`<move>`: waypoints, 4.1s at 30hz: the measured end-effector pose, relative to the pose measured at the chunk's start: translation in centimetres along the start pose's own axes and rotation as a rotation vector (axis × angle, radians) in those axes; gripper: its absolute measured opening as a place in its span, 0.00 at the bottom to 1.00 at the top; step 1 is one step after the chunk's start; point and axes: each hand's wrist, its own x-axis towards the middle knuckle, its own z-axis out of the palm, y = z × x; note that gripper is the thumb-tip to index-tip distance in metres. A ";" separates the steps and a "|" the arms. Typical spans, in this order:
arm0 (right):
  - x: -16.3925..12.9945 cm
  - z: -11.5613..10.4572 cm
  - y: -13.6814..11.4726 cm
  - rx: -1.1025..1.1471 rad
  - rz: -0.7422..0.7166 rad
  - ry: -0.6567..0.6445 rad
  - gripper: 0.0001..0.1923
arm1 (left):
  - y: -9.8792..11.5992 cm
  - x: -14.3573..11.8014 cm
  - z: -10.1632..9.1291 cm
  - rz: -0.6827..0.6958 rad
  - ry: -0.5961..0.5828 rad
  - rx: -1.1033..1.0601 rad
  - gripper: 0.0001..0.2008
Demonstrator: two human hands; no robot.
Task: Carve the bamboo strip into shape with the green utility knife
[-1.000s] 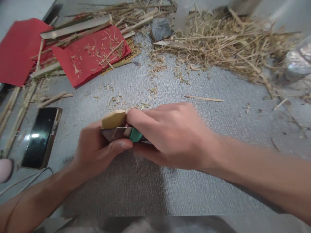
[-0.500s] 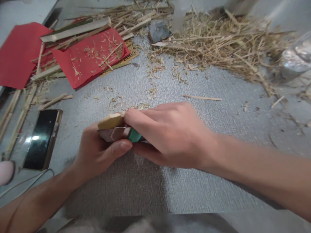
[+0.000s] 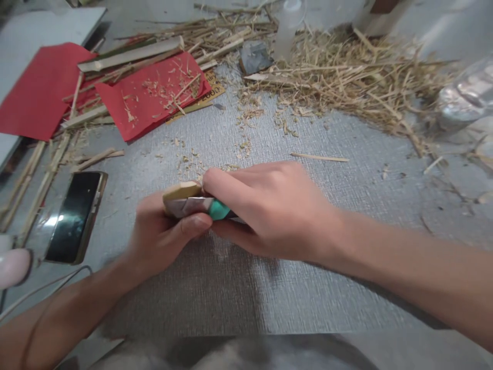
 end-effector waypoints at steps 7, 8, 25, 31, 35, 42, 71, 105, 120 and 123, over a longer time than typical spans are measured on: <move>0.4 -0.1 0.2 0.047 -0.008 -0.051 0.07 | 0.1 0.2 -0.3 0.060 -0.009 0.013 0.15; 0.4 -0.1 0.2 0.049 -0.002 -0.052 0.07 | 0.0 0.3 -0.3 0.064 -0.013 -0.018 0.16; 0.0 0.4 0.5 0.070 -0.059 0.005 0.07 | 0.3 0.4 0.0 0.143 0.033 0.014 0.14; -0.1 0.5 0.5 0.065 -0.045 -0.002 0.07 | 0.4 0.3 0.0 0.117 0.023 0.031 0.15; 0.0 0.4 0.4 0.062 -0.042 -0.015 0.07 | 0.5 0.1 -0.1 0.095 0.013 0.025 0.16; 0.0 0.4 0.5 0.064 -0.046 -0.015 0.07 | 0.6 0.0 -0.2 0.052 -0.007 0.018 0.15; 0.4 0.2 0.4 0.039 0.063 -0.139 0.11 | 0.6 0.3 -0.4 -0.018 -0.034 0.038 0.09; 0.3 0.3 0.3 -0.065 0.075 -0.133 0.14 | 0.6 0.6 -0.4 -0.056 -0.019 0.092 0.16; 0.5 0.1 0.2 -0.105 0.072 -0.169 0.15 | 0.5 0.6 -0.5 -0.043 -0.035 0.035 0.17; 0.5 0.1 0.2 -0.118 0.089 -0.180 0.14 | 0.5 0.6 -0.4 -0.024 -0.027 0.044 0.15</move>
